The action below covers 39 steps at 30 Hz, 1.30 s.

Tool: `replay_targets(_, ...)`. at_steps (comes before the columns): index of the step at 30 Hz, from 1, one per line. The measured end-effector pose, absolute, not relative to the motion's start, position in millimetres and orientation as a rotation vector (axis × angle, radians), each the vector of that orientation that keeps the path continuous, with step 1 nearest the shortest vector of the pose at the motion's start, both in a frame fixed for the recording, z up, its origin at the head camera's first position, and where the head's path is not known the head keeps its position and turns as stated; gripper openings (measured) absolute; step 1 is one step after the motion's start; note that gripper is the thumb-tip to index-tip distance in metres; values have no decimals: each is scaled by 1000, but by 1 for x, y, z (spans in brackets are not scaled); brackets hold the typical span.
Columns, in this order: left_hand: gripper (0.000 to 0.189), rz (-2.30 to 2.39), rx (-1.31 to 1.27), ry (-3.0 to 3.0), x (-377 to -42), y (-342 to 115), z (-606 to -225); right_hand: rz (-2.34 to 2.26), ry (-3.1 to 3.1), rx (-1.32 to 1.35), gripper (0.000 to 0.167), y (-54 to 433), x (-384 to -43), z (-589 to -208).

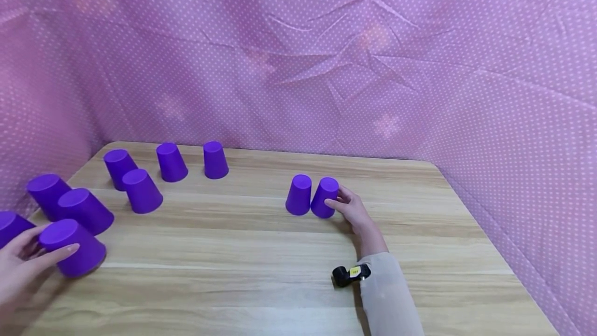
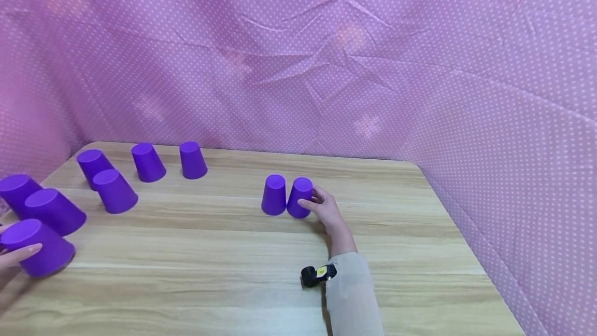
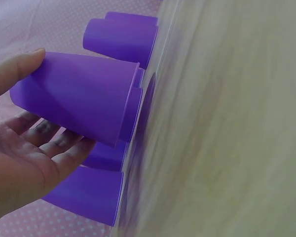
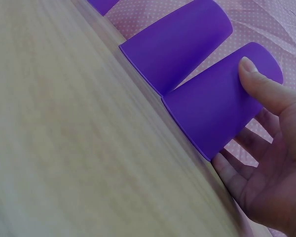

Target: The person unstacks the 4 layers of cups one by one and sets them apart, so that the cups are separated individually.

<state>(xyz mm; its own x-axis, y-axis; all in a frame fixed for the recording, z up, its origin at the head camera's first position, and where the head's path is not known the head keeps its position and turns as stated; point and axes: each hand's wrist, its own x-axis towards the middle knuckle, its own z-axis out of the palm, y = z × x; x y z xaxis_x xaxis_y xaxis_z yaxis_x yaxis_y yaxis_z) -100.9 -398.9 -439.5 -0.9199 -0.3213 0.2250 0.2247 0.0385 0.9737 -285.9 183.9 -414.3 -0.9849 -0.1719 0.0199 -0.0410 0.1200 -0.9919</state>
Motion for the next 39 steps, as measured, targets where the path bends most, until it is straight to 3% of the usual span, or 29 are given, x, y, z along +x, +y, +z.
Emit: replay_targets(39,58,-2083,81,-1816,-92,-396,-438,-2015,2263,-244,56,185,-286,-415)
